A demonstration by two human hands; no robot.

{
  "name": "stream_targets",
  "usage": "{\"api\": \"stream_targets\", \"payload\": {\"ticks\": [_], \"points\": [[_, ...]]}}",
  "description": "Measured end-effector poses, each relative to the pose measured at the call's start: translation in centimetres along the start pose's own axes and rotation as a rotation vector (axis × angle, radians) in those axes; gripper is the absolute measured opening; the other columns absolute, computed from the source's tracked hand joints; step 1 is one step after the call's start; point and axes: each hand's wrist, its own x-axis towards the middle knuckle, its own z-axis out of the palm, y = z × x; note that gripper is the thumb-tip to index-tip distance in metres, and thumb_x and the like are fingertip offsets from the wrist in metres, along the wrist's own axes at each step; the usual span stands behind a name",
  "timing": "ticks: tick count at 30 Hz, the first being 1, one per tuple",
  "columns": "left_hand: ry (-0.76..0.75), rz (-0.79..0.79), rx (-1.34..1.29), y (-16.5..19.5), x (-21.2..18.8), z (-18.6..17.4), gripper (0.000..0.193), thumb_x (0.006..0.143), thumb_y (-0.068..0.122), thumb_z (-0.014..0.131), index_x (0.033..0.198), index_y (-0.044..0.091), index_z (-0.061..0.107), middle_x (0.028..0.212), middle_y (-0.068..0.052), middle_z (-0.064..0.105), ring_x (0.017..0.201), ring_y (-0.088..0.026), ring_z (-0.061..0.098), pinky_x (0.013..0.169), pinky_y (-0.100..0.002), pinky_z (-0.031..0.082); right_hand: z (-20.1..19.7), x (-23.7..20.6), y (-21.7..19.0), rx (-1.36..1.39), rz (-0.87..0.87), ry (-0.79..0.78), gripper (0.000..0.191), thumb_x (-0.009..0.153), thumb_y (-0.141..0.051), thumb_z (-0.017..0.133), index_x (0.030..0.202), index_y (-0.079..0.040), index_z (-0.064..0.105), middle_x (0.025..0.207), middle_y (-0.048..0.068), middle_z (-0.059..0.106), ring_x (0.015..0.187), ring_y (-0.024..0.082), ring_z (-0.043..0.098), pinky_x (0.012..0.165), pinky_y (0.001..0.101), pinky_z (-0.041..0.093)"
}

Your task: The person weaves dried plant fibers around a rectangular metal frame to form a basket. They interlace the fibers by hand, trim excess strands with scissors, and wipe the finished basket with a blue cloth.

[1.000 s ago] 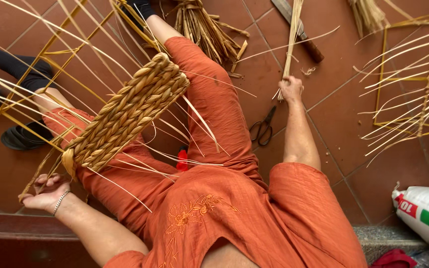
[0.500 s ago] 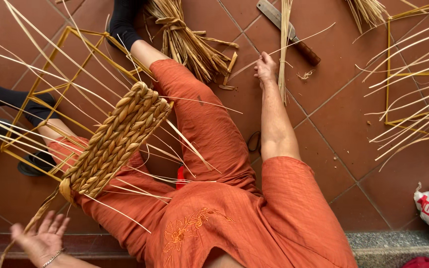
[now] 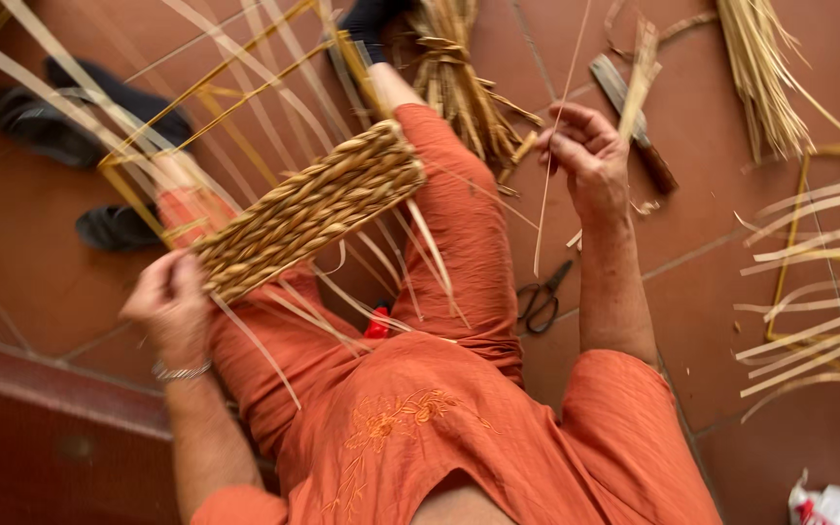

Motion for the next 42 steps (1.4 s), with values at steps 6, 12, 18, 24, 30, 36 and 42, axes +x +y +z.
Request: {"api": "stream_targets", "payload": {"ticks": [6, 12, 18, 24, 30, 36, 42], "points": [[-0.382, -0.013, -0.426, 5.6, 0.0, 6.9, 0.017, 0.101, 0.004, 0.063, 0.114, 0.0, 0.073, 0.092, -0.002, 0.075, 0.075, -0.006, 0.068, 0.06, -0.02, 0.054, 13.5, -0.4, 2.1, 0.037, 0.185, -0.415, 0.026, 0.097, 0.004, 0.066, 0.123, 0.005, 0.065, 0.098, 0.017, 0.076, 0.082, 0.017, 0.075, 0.067, 0.028, 0.061], [-0.359, 0.031, -0.541, 5.6, 0.9, 9.6, 0.031, 0.101, 0.014, 0.069, 0.128, -0.002, 0.066, 0.098, -0.002, 0.065, 0.081, -0.008, 0.061, 0.066, -0.02, 0.054, 22.0, -1.7, 5.0, -0.217, 0.386, -0.608, 0.024, 0.094, 0.003, 0.069, 0.118, 0.003, 0.068, 0.097, 0.015, 0.078, 0.082, 0.017, 0.077, 0.069, 0.0292, 0.063], [-0.395, -0.138, -0.754, 4.9, 0.3, 11.7, 0.015, 0.107, 0.014, 0.062, 0.108, 0.003, 0.072, 0.085, -0.002, 0.073, 0.073, -0.01, 0.07, 0.064, -0.025, 0.062, 17.8, -3.9, 5.3, -0.377, -0.101, -0.612, 0.02, 0.098, 0.005, 0.071, 0.118, 0.003, 0.071, 0.102, 0.015, 0.075, 0.089, 0.018, 0.072, 0.079, 0.0305, 0.063], [-0.305, -0.14, -0.7, 3.5, -0.8, 11.9, 0.009, 0.109, 0.005, 0.065, 0.114, 0.0, 0.07, 0.086, -0.005, 0.069, 0.072, -0.01, 0.065, 0.062, -0.023, 0.053, -1.6, -1.6, 7.9, -0.085, -0.17, 0.475, 0.009, 0.103, -0.008, 0.067, 0.108, -0.001, 0.071, 0.086, 0.009, 0.074, 0.072, 0.014, 0.069, 0.063, 0.0268, 0.058], [-0.347, -0.358, -0.643, 4.8, -0.9, 12.6, 0.013, 0.108, 0.006, 0.064, 0.117, -0.001, 0.069, 0.088, -0.006, 0.07, 0.073, -0.01, 0.065, 0.066, -0.022, 0.057, -15.7, -3.0, 13.1, -1.085, 0.274, 0.664, 0.044, 0.088, -0.023, 0.082, 0.129, -0.015, 0.07, 0.129, 0.016, 0.06, 0.114, 0.028, 0.056, 0.099, 0.0473, 0.046], [-0.367, -0.346, -0.523, 5.9, -0.6, 13.0, 0.014, 0.108, 0.007, 0.064, 0.118, -0.002, 0.069, 0.092, -0.006, 0.07, 0.074, -0.009, 0.065, 0.068, -0.022, 0.058, -17.5, -3.5, 15.1, -1.217, 0.571, 0.545, 0.053, 0.081, -0.02, 0.074, 0.133, -0.023, 0.065, 0.157, 0.013, 0.031, 0.132, 0.04, 0.031, 0.106, 0.0619, 0.027], [-0.381, -0.315, -0.539, 6.9, -0.6, 13.6, 0.016, 0.108, 0.009, 0.062, 0.118, -0.001, 0.069, 0.095, -0.006, 0.071, 0.077, -0.01, 0.066, 0.068, -0.023, 0.058, -15.6, -2.7, 14.9, -1.02, -0.018, 0.743, 0.036, 0.091, 0.001, 0.071, 0.125, -0.012, 0.071, 0.121, 0.008, 0.072, 0.101, 0.023, 0.068, 0.089, 0.0385, 0.058]]}}
